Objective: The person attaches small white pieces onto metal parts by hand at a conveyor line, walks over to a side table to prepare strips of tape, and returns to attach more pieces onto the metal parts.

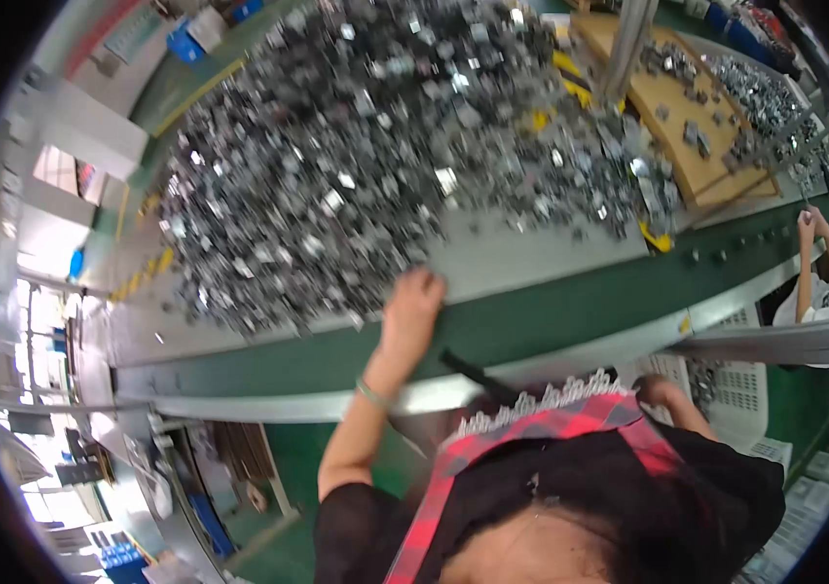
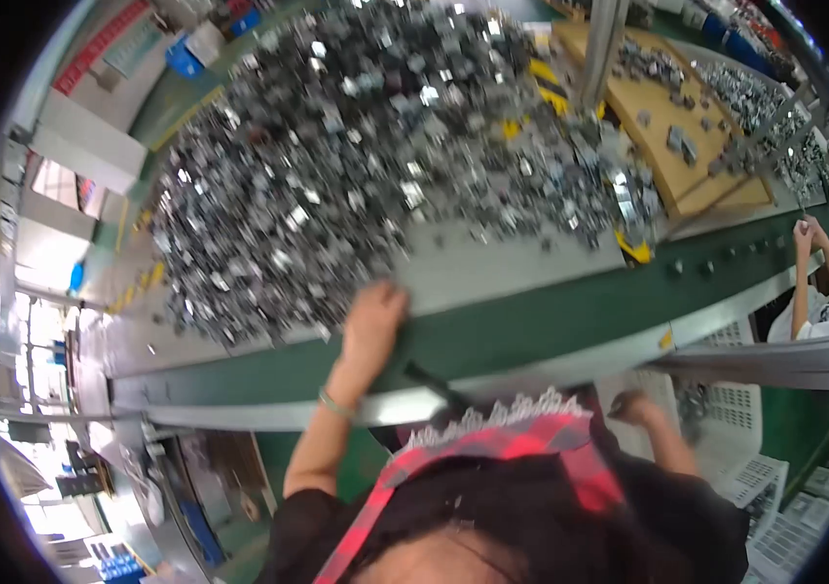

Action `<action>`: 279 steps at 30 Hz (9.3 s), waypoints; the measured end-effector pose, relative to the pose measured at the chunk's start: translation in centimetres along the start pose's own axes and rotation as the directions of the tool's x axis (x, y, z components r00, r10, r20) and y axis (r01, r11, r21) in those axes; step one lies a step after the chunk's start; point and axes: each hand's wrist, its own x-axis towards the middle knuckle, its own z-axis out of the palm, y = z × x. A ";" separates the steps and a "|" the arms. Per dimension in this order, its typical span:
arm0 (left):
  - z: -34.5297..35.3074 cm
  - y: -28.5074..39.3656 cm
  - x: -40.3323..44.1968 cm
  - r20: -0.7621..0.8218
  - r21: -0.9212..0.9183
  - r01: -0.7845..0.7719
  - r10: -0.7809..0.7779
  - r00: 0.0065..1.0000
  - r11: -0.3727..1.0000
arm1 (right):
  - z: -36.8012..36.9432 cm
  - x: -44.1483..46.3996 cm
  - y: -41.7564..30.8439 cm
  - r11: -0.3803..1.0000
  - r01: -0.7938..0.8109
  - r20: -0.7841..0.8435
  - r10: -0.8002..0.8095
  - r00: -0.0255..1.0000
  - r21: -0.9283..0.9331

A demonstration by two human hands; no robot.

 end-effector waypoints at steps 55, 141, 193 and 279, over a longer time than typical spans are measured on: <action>-0.4 6.4 8.5 0.371 -0.921 0.387 -0.218 0.903 0.036 | -18.6 -0.5 -29.7 0.096 0.977 -0.796 -0.566 0.213 0.193; -1.2 -1.0 21.2 -0.086 -0.163 -0.217 0.205 0.975 0.962 | -21.4 4.2 -29.5 0.589 0.808 -0.830 -0.444 0.338 0.014; 0.9 9.1 6.8 -0.113 -0.622 0.043 -0.144 0.983 0.782 | -18.5 -3.7 -27.8 0.131 0.786 -0.639 -0.511 0.575 0.603; 1.0 9.8 5.8 0.500 -0.753 0.244 -0.291 0.816 -0.611 | -17.8 -3.8 -29.4 0.192 0.957 -0.807 -0.587 -0.064 -0.216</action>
